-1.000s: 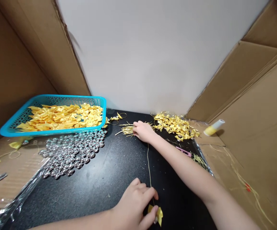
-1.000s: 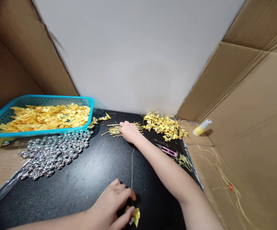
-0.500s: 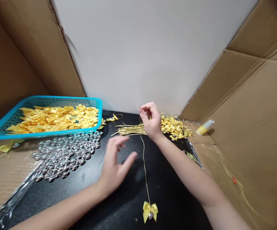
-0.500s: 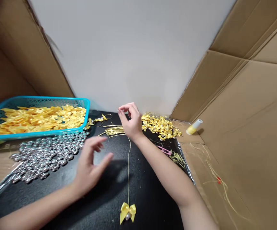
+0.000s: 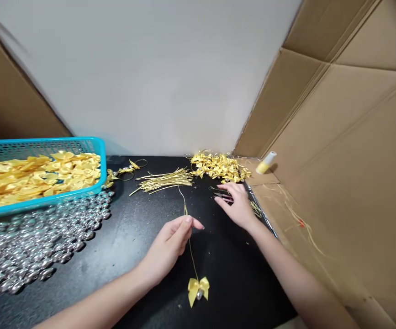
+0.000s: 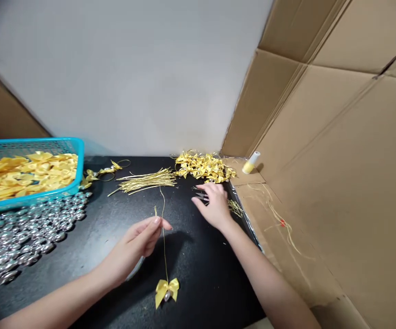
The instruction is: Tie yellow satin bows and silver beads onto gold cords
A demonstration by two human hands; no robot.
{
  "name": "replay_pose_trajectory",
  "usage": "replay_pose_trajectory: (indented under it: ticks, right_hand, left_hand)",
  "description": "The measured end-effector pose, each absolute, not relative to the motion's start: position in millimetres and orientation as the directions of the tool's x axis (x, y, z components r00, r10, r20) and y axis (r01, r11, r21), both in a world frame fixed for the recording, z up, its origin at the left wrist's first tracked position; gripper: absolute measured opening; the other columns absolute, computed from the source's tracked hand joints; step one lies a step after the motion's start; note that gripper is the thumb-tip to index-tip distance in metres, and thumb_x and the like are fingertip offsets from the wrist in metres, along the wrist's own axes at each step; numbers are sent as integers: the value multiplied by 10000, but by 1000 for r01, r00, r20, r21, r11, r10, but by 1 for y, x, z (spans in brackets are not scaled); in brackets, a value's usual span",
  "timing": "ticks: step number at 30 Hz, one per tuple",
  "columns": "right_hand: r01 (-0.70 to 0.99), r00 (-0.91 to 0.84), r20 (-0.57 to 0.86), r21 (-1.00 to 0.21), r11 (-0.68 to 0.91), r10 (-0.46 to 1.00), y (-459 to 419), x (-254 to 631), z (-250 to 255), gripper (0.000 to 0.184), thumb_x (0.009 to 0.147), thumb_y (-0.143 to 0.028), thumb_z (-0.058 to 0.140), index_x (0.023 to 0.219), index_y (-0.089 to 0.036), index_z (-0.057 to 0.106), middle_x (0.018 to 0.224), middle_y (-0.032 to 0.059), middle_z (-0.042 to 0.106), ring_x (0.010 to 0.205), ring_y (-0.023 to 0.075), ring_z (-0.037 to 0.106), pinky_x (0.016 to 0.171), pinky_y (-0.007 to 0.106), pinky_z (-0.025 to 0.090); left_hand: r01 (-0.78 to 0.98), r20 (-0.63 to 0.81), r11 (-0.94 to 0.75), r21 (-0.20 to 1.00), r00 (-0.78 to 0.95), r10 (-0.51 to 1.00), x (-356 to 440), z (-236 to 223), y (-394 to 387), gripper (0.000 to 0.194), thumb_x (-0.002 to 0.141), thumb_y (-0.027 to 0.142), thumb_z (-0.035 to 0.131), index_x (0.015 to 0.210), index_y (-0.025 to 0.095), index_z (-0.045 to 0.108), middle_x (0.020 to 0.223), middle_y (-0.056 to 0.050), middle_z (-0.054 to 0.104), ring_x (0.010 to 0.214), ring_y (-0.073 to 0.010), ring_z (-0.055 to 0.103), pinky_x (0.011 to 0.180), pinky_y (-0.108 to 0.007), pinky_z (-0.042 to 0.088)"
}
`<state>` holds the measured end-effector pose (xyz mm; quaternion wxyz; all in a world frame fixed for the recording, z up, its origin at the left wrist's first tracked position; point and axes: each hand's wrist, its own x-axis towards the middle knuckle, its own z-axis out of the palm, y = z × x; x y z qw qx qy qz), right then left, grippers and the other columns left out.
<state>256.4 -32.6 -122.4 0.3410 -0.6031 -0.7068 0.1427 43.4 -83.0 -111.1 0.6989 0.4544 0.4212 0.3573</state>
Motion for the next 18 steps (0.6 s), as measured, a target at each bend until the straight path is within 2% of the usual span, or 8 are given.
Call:
replay_pose_trajectory:
  ticks: [2, 4, 9, 12, 14, 16, 18]
  right_hand:
    - [895, 14, 278, -432, 112, 960, -29, 280, -138, 269, 769, -348, 701, 1006, -222, 699, 1124, 90, 616, 1086, 315, 478, 919, 499, 372]
    - [940, 20, 280, -331, 77, 960, -29, 291, -150, 234, 786, -357, 686, 980, -230, 711, 1148, 92, 604, 1089, 319, 463, 895, 487, 376]
    - [951, 3, 306, -295, 92, 952, -27, 291, -162, 143, 844, -338, 621, 905, -232, 694, 1155, 93, 587, 1083, 311, 454, 879, 471, 375]
    - [931, 38, 318, -355, 82, 947, -25, 289, -161, 138, 856, -338, 601, 892, -220, 661, 1147, 108, 582, 1088, 320, 454, 893, 491, 370]
    - [889, 62, 364, -444, 115, 929, -25, 289, -157, 144, 869, -342, 574, 890, -211, 628, 1138, 121, 586, 1104, 319, 452, 912, 494, 367]
    - [777, 69, 368, -603, 182, 927, -31, 285, -149, 157, 896, -350, 526, 934, -207, 578, 1064, 116, 609, 1050, 281, 499, 892, 450, 400]
    - [578, 36, 277, -790, 206, 960, -44, 277, -139, 185, 935, -372, 456, 1005, -213, 520, 901, 65, 615, 867, 213, 558, 780, 363, 448]
  left_hand:
    - [-83, -273, 338, 937, 428, 862, 44, -116, -83, 492, 850, 592, 516, 912, 127, 663, 528, 99, 219, 476, -78, 151, 420, -211, 135]
    - [-62, -279, 344, 937, 460, 843, 45, -118, -83, 503, 863, 585, 502, 995, 128, 664, 530, 98, 232, 471, -78, 158, 420, -216, 129]
    - [-33, -223, 277, 960, 504, 834, 44, -113, -88, 480, 907, 549, 443, 1063, 148, 655, 536, 77, 316, 479, -87, 241, 436, -214, 190]
    - [-30, -205, 259, 965, 527, 825, 42, -109, -91, 455, 923, 526, 416, 1012, 154, 662, 543, 62, 358, 486, -94, 297, 449, -217, 235]
    - [-32, -208, 265, 964, 534, 820, 41, -106, -92, 449, 926, 519, 404, 988, 156, 659, 550, 53, 383, 494, -103, 331, 461, -224, 259]
    - [-37, -203, 262, 964, 530, 823, 40, -104, -93, 431, 926, 506, 408, 981, 158, 657, 567, 47, 392, 515, -109, 342, 476, -230, 262]
    - [-28, -195, 243, 970, 510, 838, 39, -102, -93, 408, 930, 485, 414, 954, 160, 660, 574, 51, 356, 535, -112, 319, 493, -234, 250]
